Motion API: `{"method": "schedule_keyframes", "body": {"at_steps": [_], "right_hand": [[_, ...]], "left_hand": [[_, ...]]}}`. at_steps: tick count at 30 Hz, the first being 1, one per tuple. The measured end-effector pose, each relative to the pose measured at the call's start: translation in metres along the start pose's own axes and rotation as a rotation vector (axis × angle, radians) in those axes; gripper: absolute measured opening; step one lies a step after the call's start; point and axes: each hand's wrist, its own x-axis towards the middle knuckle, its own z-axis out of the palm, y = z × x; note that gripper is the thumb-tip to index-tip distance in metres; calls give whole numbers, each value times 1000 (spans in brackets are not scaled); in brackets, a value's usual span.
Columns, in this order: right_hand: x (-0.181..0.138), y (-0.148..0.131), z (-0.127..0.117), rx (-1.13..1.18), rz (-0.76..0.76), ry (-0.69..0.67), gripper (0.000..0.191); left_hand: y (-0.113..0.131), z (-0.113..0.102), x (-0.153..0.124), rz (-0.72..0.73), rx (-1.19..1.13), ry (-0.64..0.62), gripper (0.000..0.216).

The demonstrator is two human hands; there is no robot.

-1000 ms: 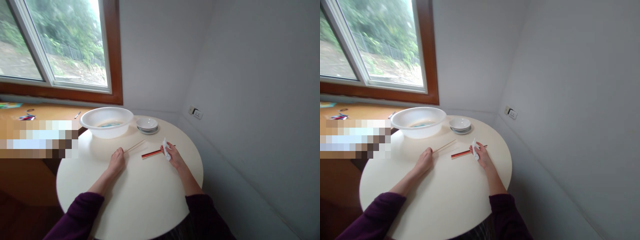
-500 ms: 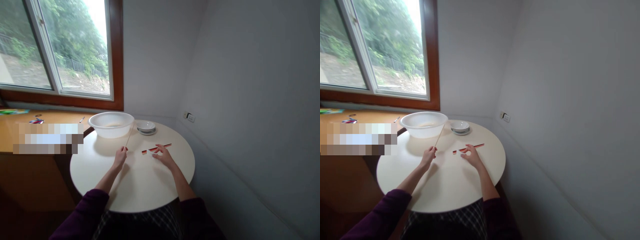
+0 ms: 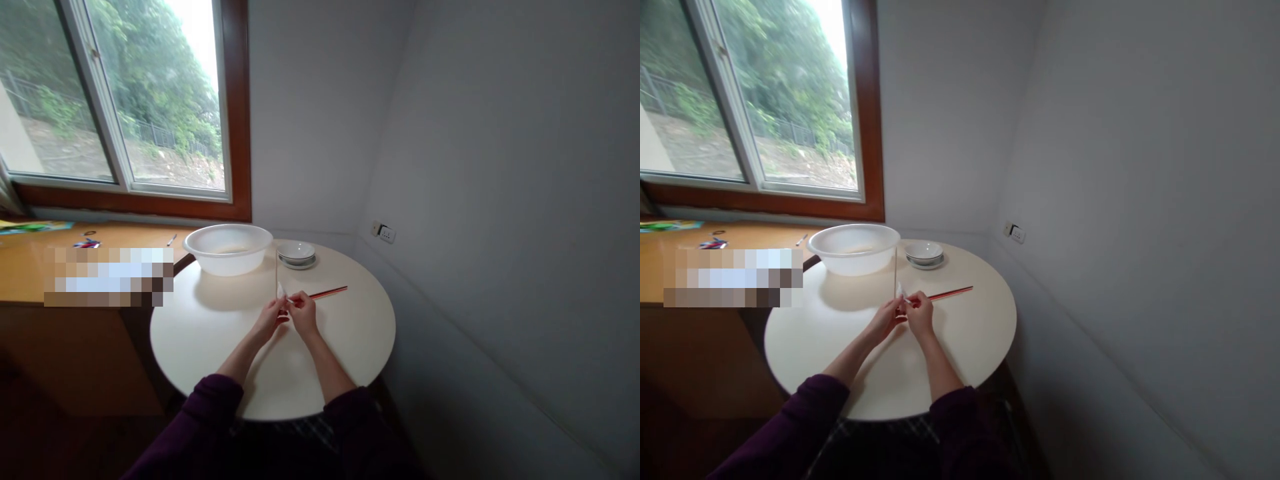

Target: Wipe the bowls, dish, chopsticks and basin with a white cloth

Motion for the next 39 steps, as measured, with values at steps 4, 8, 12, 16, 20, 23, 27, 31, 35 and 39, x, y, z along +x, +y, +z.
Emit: {"method": "schedule_keyframes", "body": {"at_steps": [4,8,12,16,20,23,27,31,35,39], "right_hand": [[-4,12,-2,137,98,-28,16],[-3,12,-10,251,183,-65,18],[-3,9,-14,362,270,-131,20],[-1,7,-18,452,333,-154,21],[2,6,-27,520,355,-110,23],[5,6,-32,549,350,-62,22],[7,7,-35,567,340,-11,20],[11,11,-39,563,328,50,17],[13,12,-41,568,310,82,18],[9,6,-36,599,322,25,21]], "left_hand": [[-3,-3,-6,-16,18,-49,43],[-3,-6,-5,0,16,-15,40],[-6,-8,-2,-2,9,15,36],[-8,-11,3,34,-6,71,25],[-7,-16,8,71,-26,153,22],[-6,-18,9,77,-18,180,20],[-2,-16,3,64,18,132,29],[4,-10,-7,3,48,-32,43],[7,-8,-10,-124,47,-211,48],[5,-9,-10,-201,46,-266,42]]}}
